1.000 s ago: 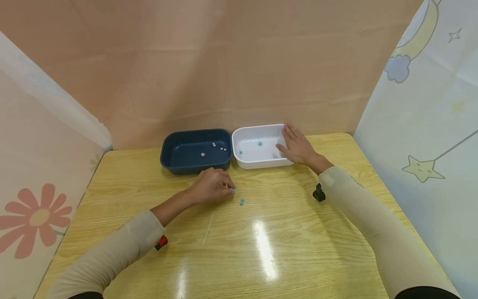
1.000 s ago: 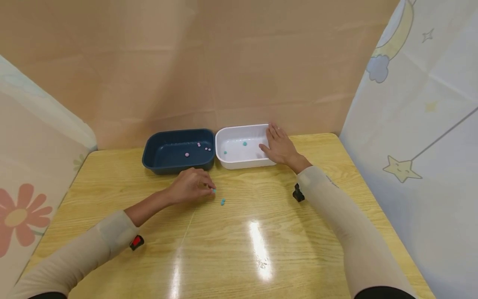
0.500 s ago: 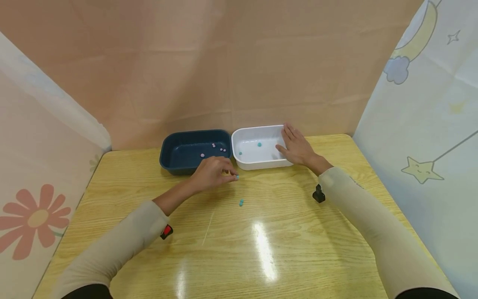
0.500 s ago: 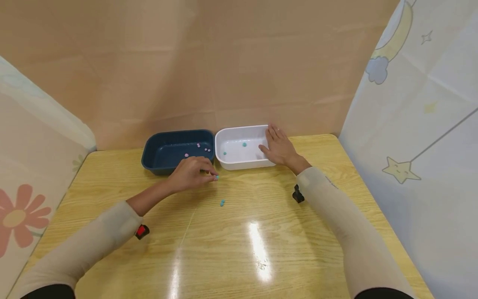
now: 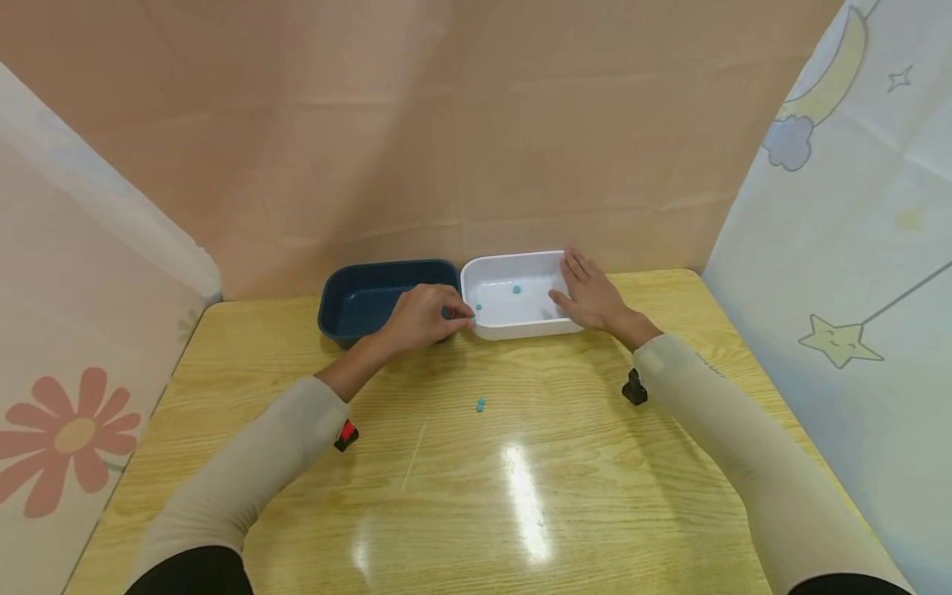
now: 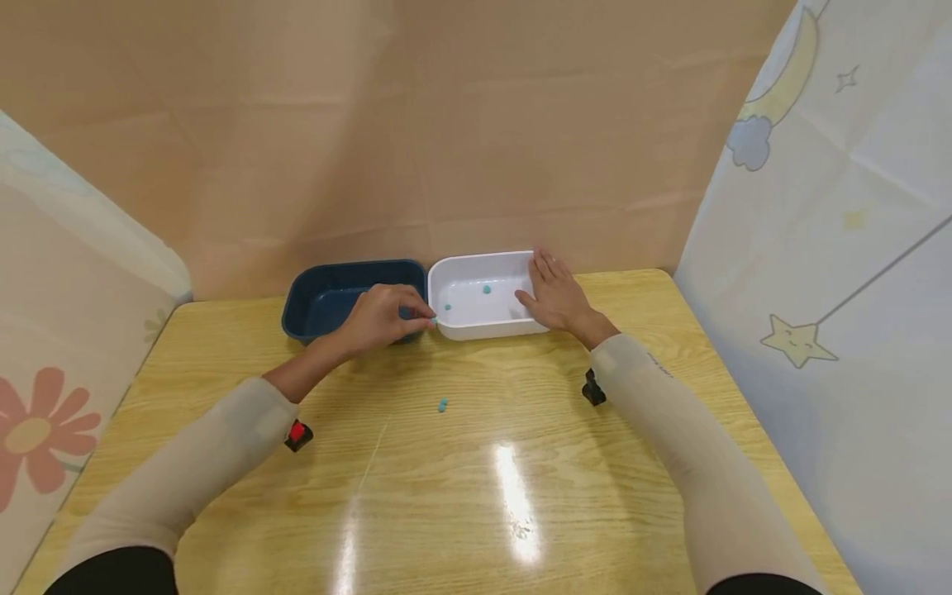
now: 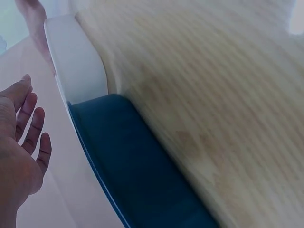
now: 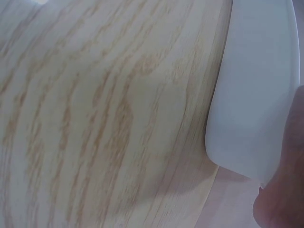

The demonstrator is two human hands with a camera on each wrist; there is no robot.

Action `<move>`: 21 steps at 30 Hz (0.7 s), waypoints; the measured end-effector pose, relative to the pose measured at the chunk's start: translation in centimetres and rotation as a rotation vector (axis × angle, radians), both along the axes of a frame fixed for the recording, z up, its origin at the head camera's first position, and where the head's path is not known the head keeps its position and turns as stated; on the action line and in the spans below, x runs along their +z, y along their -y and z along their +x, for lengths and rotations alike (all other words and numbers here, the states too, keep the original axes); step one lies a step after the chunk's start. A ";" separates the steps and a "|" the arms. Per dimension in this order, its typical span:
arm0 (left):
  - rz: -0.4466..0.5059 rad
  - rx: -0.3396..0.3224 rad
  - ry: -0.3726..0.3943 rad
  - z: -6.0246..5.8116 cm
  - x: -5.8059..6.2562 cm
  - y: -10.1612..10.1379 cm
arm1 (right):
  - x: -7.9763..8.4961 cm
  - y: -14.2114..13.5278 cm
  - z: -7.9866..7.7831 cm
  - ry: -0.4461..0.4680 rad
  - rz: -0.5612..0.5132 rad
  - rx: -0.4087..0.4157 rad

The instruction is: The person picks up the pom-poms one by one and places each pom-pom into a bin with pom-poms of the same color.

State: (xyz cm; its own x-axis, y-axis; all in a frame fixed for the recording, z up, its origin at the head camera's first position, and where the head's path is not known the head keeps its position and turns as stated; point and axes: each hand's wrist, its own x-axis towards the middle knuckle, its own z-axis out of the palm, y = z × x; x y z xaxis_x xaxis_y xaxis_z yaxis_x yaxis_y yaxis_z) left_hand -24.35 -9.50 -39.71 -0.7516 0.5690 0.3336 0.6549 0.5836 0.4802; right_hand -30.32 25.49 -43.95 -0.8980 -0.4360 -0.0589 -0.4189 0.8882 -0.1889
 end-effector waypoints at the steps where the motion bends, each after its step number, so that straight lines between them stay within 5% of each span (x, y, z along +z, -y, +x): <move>1: 0.007 0.008 0.003 -0.2 0.1 0.0 | 0.0 0.0 0.0 0.002 0.000 0.000; 14: -0.011 0.159 0.058 -2.8 0.7 -0.3 | 0.0 0.2 0.0 -0.003 -0.013 0.001; 21: -0.010 0.187 0.076 -4.2 0.9 -0.6 | -0.1 0.1 -0.1 -0.008 -0.007 0.008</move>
